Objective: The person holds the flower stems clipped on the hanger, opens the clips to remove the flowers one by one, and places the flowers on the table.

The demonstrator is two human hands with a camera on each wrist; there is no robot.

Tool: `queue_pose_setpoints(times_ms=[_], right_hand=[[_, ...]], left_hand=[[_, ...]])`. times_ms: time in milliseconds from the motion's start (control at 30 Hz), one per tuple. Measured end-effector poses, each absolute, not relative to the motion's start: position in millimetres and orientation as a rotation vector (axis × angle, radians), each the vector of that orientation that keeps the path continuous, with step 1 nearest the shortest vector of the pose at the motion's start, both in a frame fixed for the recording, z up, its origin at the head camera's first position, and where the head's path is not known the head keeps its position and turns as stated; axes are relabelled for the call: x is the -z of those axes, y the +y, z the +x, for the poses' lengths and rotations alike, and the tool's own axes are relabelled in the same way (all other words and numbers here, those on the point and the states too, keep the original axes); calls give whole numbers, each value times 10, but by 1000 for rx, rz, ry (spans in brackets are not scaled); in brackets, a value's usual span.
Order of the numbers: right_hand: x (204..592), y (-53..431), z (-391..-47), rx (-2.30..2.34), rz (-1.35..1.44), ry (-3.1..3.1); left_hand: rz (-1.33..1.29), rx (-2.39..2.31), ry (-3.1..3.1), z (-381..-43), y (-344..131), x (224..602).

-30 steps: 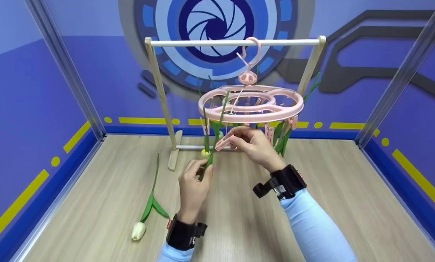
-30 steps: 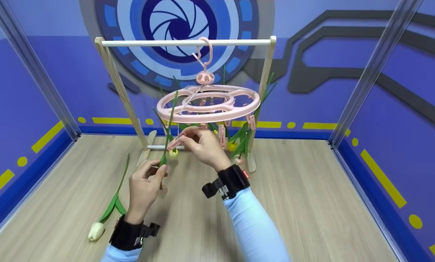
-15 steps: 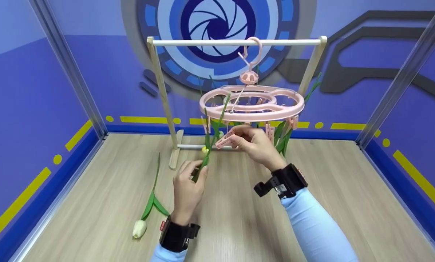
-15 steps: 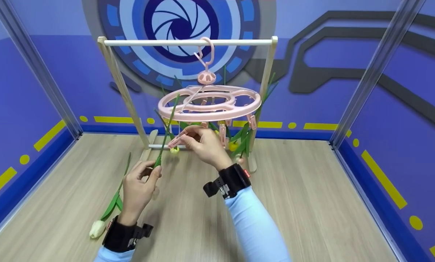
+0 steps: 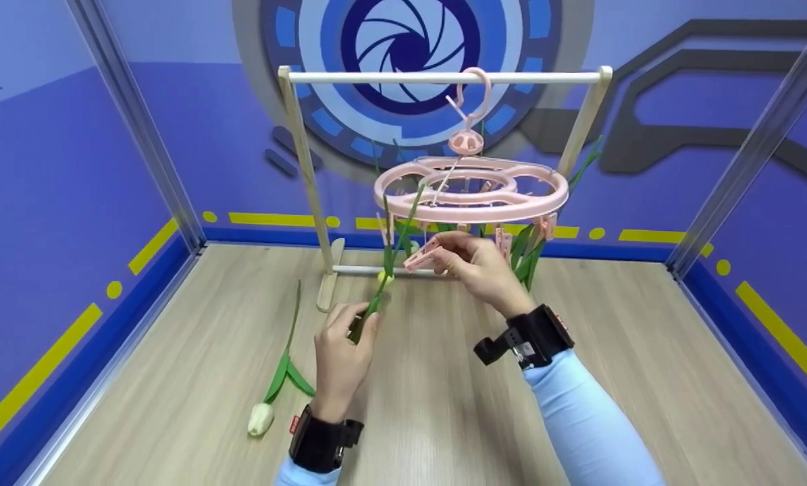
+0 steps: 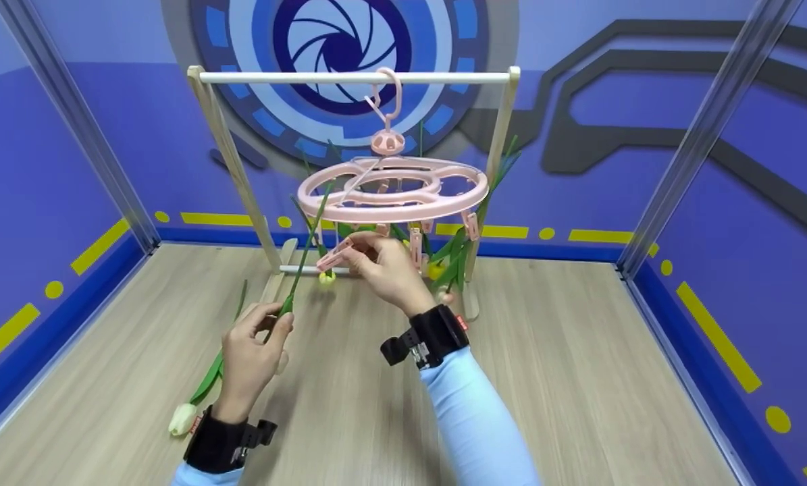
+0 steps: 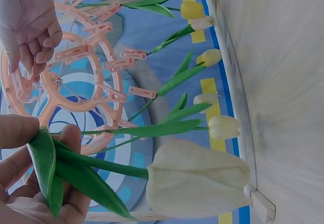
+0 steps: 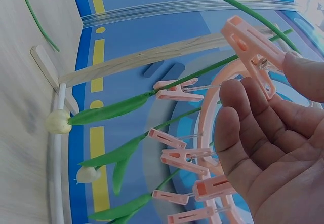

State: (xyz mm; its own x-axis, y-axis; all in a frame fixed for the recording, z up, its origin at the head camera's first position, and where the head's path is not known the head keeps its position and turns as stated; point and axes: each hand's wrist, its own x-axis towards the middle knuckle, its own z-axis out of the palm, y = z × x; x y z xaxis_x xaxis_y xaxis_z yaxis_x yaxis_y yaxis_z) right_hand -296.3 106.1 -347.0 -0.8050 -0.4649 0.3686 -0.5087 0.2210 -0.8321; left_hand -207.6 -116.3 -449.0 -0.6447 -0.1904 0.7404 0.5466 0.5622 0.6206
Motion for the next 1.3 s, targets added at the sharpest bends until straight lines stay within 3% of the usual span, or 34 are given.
queue_pose_setpoints(times_ms=[867, 1300], right_hand=[[3555, 1048, -2982, -1799, 908, -2358], [3994, 1179, -2854, -1704, 920, -2419]], left_hand=[[-222, 1086, -1898, -2069, -1361, 4471], [-181, 1071, -1869, -2037, -1482, 4411]])
